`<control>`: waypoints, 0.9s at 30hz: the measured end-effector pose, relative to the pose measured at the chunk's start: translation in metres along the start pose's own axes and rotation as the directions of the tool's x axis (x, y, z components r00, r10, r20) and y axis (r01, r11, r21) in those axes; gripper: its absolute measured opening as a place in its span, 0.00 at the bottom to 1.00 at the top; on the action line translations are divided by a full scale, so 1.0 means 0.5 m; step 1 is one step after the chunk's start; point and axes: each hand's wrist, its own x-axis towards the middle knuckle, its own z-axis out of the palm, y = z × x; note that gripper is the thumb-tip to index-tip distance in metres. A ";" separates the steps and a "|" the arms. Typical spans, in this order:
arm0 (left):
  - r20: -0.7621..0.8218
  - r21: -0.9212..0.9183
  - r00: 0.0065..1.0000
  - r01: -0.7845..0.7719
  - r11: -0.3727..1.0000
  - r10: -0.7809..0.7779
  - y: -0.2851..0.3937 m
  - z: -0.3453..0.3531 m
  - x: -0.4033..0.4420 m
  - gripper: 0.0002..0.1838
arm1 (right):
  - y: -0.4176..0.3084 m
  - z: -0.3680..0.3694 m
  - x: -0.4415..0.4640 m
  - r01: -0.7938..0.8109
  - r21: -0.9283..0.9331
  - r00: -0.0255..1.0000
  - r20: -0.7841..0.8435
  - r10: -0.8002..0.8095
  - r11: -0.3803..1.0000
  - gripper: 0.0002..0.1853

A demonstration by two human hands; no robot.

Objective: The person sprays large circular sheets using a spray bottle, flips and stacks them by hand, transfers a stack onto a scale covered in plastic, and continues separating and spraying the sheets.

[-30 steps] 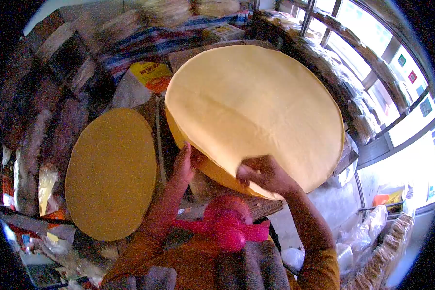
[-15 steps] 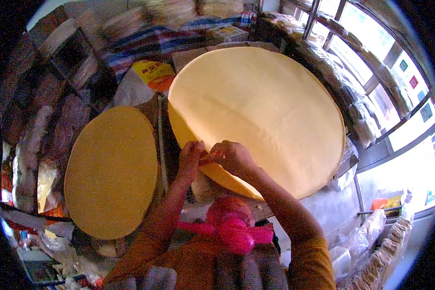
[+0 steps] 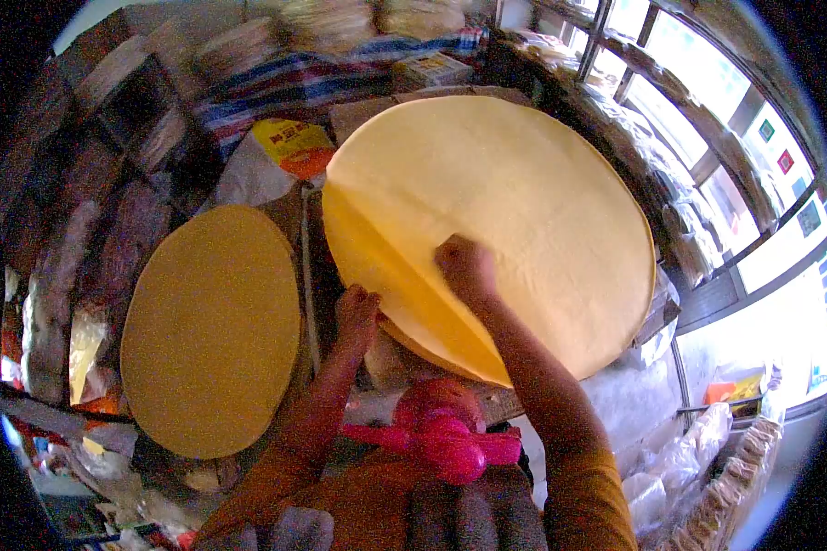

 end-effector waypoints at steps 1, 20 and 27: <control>-0.084 0.204 0.994 -0.054 0.978 0.072 -0.003 -0.003 -0.010 0.13 | 0.025 -0.013 0.021 -0.065 -0.014 0.994 -0.094 0.063 0.998 0.11; 0.457 0.675 0.641 -0.702 0.228 0.617 -0.019 0.109 0.001 0.28 | -0.029 -0.149 -0.018 0.088 -0.086 0.995 0.060 -0.083 0.992 0.07; 0.482 0.802 0.724 -0.592 0.085 0.494 -0.021 0.140 -0.017 0.27 | -0.133 -0.289 0.017 0.119 -0.460 0.983 -0.070 -0.169 0.880 0.08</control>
